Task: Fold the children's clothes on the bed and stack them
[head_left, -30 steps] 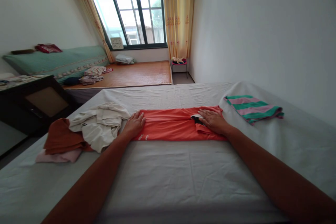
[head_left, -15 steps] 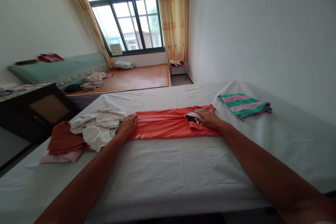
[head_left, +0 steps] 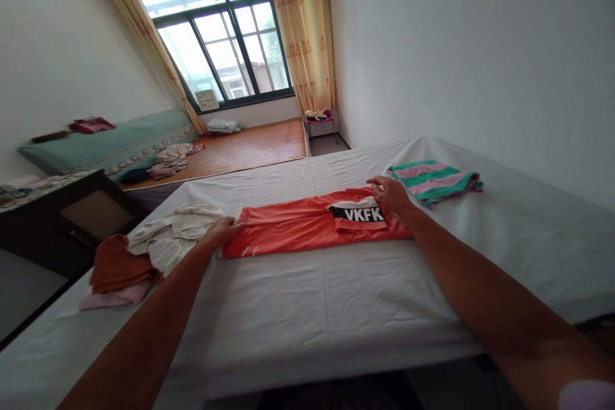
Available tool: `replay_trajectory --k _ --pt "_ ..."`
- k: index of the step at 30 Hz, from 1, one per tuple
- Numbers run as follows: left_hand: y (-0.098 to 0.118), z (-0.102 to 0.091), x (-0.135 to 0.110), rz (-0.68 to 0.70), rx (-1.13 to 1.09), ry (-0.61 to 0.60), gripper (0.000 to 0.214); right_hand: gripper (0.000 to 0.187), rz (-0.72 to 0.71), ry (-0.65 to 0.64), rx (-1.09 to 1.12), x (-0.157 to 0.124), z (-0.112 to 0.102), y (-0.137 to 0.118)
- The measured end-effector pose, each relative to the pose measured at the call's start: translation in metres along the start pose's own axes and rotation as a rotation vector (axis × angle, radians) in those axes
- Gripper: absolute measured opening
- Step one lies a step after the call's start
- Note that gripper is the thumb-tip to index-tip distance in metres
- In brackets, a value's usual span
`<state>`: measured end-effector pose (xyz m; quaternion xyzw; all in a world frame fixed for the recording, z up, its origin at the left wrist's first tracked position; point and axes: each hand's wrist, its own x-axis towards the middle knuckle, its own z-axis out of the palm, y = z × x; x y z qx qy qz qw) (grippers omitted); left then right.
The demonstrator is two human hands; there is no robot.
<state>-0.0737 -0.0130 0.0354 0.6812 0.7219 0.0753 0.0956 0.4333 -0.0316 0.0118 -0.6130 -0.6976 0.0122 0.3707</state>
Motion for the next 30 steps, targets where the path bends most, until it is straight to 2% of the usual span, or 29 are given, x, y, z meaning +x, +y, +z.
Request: replay_trajectory --k 4,9,15,18,20,22,25,27,30 --pt "0.024 -0.004 -0.005 0.034 0.102 0.014 0.044 0.034 0.032 -0.001 -0.011 0.000 0.001 0.006" --pt "0.082 -0.014 -0.015 0.172 0.175 0.046 0.039 0.033 0.004 -0.013 -0.011 0.000 0.001 0.003" --pt "0.161 -0.012 -0.019 0.299 -0.084 0.045 0.026 0.029 0.071 0.096 0.070 0.007 -0.014 0.009" --pt "0.202 -0.004 -0.022 0.370 -0.283 0.043 0.024 0.025 0.170 0.098 0.268 0.008 -0.018 0.013" --pt "0.230 0.004 -0.023 0.414 -0.422 0.022 0.023 0.022 0.260 -0.024 0.498 0.006 -0.020 0.007" --pt "0.257 0.014 -0.023 0.459 -0.522 0.011 0.021 0.026 0.342 -0.248 0.752 0.003 -0.023 -0.005" --pt "0.293 0.033 -0.026 0.532 -0.627 -0.021 0.017 0.051 0.421 -0.547 1.037 -0.002 -0.030 -0.027" --pt "0.309 0.047 -0.031 0.612 -0.729 -0.126 0.017 0.061 0.441 -0.629 1.116 -0.004 -0.033 -0.035" --pt "0.317 0.062 -0.039 0.715 -0.863 -0.372 0.027 0.050 0.378 -0.621 1.090 -0.005 -0.033 -0.032"
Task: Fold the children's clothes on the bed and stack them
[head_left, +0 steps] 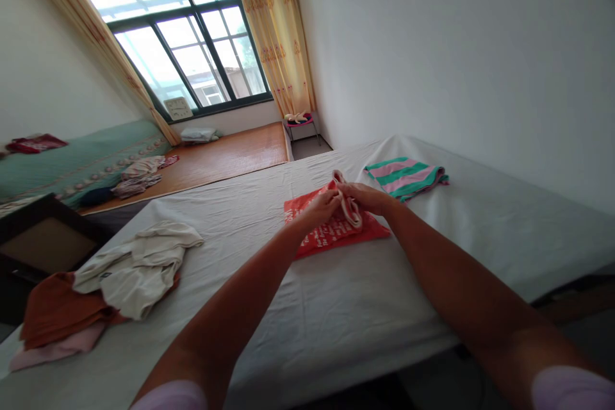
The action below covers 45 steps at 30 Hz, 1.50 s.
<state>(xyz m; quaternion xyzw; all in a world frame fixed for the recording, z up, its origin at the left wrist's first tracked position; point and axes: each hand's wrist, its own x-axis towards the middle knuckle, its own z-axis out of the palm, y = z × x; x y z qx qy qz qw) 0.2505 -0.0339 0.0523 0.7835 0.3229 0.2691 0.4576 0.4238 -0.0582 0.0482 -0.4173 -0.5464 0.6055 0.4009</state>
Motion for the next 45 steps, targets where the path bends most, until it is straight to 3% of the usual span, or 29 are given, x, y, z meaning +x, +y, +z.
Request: replay_trajectory --k 3,6,9,12,14,17,20,22,33,37,41,45 --pt "-0.008 -0.006 -0.010 -0.028 -0.104 -0.011 0.036 0.042 -0.055 0.064 -0.090 0.004 -0.012 0.011" --pt "-0.019 -0.033 -0.021 -0.012 -0.035 0.198 0.036 0.042 -0.036 0.182 -0.298 0.008 -0.025 0.020" --pt "-0.033 -0.058 -0.032 0.023 0.215 0.360 0.035 0.055 -0.005 0.407 -0.793 0.007 -0.030 0.016" --pt "-0.044 -0.063 -0.048 0.105 0.546 0.318 0.039 0.062 -0.175 0.618 -1.231 0.005 -0.018 0.006" --pt "-0.050 -0.055 -0.059 0.139 0.723 0.212 0.045 0.057 -0.368 0.606 -1.366 0.006 0.001 0.005" --pt "-0.058 -0.037 -0.072 0.098 0.871 0.089 0.056 0.054 -0.492 0.315 -1.464 0.012 0.034 0.019" --pt "-0.064 -0.027 -0.078 0.037 0.921 0.056 0.059 0.058 -0.385 0.068 -1.502 0.019 0.052 0.039" --pt "-0.065 -0.027 -0.079 0.013 0.934 0.058 0.059 0.061 -0.292 0.045 -1.506 0.022 0.051 0.047" --pt "-0.065 -0.030 -0.085 -0.031 0.906 0.044 0.056 0.063 0.051 0.369 -1.403 0.034 -0.002 0.057" --pt "-0.064 -0.032 -0.086 -0.028 0.895 0.043 0.056 0.065 0.061 0.494 -1.324 0.039 -0.014 0.065" --pt "-0.065 -0.033 -0.088 -0.018 0.883 0.049 0.055 0.064 -0.040 0.553 -1.225 0.039 -0.024 0.063" --pt "-0.065 -0.033 -0.089 -0.004 0.883 0.055 0.055 0.070 -0.030 0.591 -0.986 0.033 -0.036 0.057"
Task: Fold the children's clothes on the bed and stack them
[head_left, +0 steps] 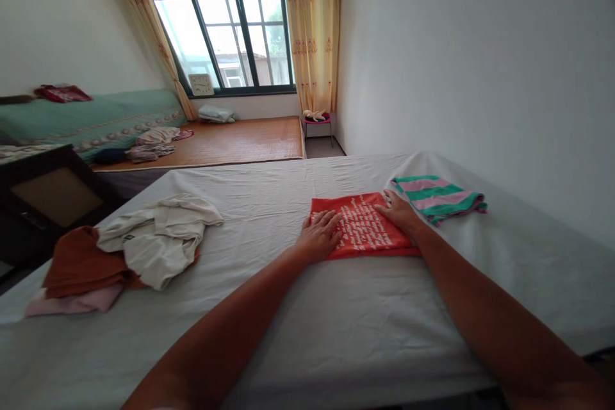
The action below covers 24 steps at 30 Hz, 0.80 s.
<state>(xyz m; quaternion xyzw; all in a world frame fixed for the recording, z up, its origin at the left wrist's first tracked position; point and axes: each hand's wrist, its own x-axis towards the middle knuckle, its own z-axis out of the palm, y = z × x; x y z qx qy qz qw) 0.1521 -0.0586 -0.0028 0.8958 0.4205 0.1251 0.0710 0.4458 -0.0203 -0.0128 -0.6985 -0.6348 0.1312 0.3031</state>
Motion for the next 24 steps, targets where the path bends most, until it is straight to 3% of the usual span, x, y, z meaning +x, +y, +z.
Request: replay_trajectory --k 6,8,12,16,20,24 --pt "-0.001 0.000 0.000 0.004 0.005 0.006 0.054 0.081 0.193 -0.108 0.335 -0.004 -0.020 0.001" --pt "-0.001 0.000 0.000 0.006 0.004 0.007 0.054 0.071 0.216 -0.171 0.413 -0.009 -0.026 -0.004" --pt "0.000 -0.001 0.000 0.008 -0.002 0.011 0.054 0.040 0.234 -0.430 0.654 -0.019 -0.034 -0.017" --pt "0.001 -0.002 -0.001 -0.008 -0.007 0.008 0.053 0.032 0.353 -0.578 0.862 -0.027 -0.036 -0.028" --pt "0.002 -0.003 -0.001 -0.001 -0.003 0.011 0.053 0.030 0.440 -0.638 0.977 -0.029 -0.036 -0.033" --pt "0.002 -0.005 -0.002 -0.005 -0.003 0.020 0.051 0.029 0.398 -0.609 1.050 -0.032 -0.036 -0.039"
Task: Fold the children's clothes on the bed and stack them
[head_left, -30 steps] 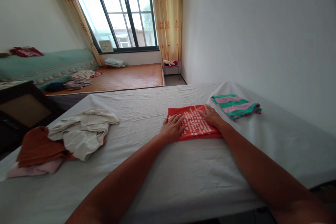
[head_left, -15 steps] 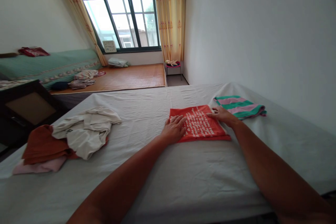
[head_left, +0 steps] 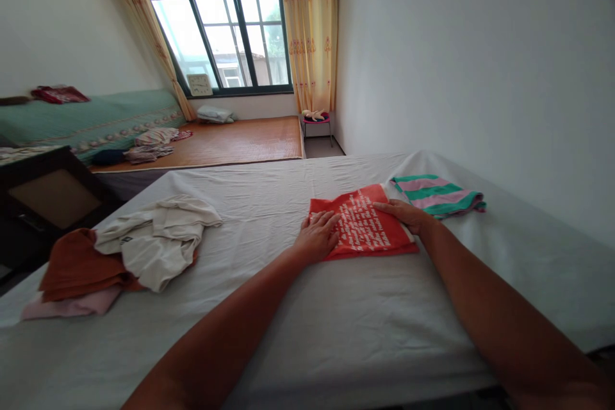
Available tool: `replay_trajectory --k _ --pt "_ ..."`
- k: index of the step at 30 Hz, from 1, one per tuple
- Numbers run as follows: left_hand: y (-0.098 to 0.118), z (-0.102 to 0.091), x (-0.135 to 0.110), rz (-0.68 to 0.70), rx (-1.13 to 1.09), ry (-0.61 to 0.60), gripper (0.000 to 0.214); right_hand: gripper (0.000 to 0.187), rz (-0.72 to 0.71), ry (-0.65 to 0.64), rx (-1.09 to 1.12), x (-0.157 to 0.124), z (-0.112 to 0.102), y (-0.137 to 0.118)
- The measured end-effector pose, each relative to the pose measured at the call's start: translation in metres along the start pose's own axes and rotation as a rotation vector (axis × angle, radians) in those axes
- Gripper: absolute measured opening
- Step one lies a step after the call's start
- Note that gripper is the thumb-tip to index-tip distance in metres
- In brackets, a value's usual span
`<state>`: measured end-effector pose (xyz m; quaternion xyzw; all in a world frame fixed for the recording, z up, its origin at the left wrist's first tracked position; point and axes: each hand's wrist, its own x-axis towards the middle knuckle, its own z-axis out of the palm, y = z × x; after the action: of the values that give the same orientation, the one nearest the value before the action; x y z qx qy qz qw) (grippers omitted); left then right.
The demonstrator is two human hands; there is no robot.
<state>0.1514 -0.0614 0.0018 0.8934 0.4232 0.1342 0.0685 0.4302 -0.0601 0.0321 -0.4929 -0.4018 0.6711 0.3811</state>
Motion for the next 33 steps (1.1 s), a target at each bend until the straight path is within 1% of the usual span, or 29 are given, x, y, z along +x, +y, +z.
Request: replay_trajectory --k 2,4,6,8,10,12,14,15,17,19,20,21,23,25,26,27,28,29,30,31,33 --pt "0.001 -0.001 0.000 -0.002 -0.009 0.002 0.051 0.032 -0.031 -0.018 -0.010 -0.001 0.004 0.001" --pt "0.000 -0.001 0.000 0.000 -0.023 0.004 0.051 0.035 -0.029 -0.047 -0.038 0.000 0.006 0.002" --pt "-0.002 -0.001 0.001 0.006 -0.049 0.020 0.049 0.035 -0.045 -0.037 -0.081 0.001 0.008 0.002" --pt "-0.008 -0.001 0.003 -0.005 -0.096 0.070 0.045 0.032 -0.118 0.018 -0.122 0.002 0.008 0.000" --pt "-0.016 0.000 0.007 -0.046 -0.155 0.153 0.042 0.031 -0.222 0.067 -0.117 0.000 0.008 -0.005" --pt "-0.026 0.000 0.012 -0.100 -0.201 0.230 0.041 0.034 -0.327 0.097 -0.052 -0.003 0.007 -0.011" --pt "-0.034 0.001 0.015 -0.139 -0.221 0.265 0.040 0.037 -0.416 0.140 0.020 -0.005 0.005 -0.015" --pt "-0.037 0.002 0.017 -0.151 -0.222 0.266 0.039 0.037 -0.436 0.166 0.035 -0.005 0.004 -0.016" --pt "-0.040 0.003 0.018 -0.158 -0.206 0.250 0.038 0.035 -0.424 0.208 0.014 -0.003 0.001 -0.015" --pt "-0.039 0.004 0.018 -0.145 -0.176 0.227 0.037 0.034 -0.412 0.236 -0.018 0.001 -0.001 -0.014" --pt "-0.038 0.003 0.017 -0.137 -0.160 0.215 0.037 0.035 -0.437 0.254 -0.015 0.004 -0.002 -0.015" --pt "-0.036 0.003 0.017 -0.131 -0.145 0.203 0.037 0.038 -0.491 0.279 0.005 0.005 -0.002 -0.017" --pt "-0.034 0.002 0.016 -0.129 -0.124 0.185 0.038 0.044 -0.665 0.351 0.081 0.008 -0.008 -0.026" --pt "-0.033 0.002 0.015 -0.129 -0.112 0.179 0.038 0.049 -0.850 0.469 0.150 0.009 -0.022 -0.037" --pt "-0.034 0.002 0.015 -0.128 -0.108 0.180 0.038 0.050 -0.920 0.542 0.163 0.008 -0.033 -0.041" --pt "-0.034 0.002 0.016 -0.126 -0.104 0.180 0.037 0.050 -0.966 0.626 0.164 0.008 -0.047 -0.042" --pt "-0.034 0.003 0.016 -0.124 -0.098 0.181 0.037 0.050 -0.982 0.717 0.150 0.008 -0.062 -0.041" --pt "-0.035 0.003 0.016 -0.121 -0.090 0.180 0.037 0.049 -0.964 0.815 0.129 0.007 -0.077 -0.038" --pt "-0.035 0.004 0.016 -0.117 -0.081 0.179 0.037 0.049 -0.913 0.916 0.100 0.007 -0.093 -0.032" --pt "-0.035 0.004 0.016 -0.113 -0.071 0.177 0.036 0.050 -0.829 1.004 0.054 0.006 -0.107 -0.026" --pt "-0.035 0.004 0.015 -0.101 -0.051 0.175 0.036 0.053 -0.668 1.108 -0.036 0.006 -0.127 -0.012"
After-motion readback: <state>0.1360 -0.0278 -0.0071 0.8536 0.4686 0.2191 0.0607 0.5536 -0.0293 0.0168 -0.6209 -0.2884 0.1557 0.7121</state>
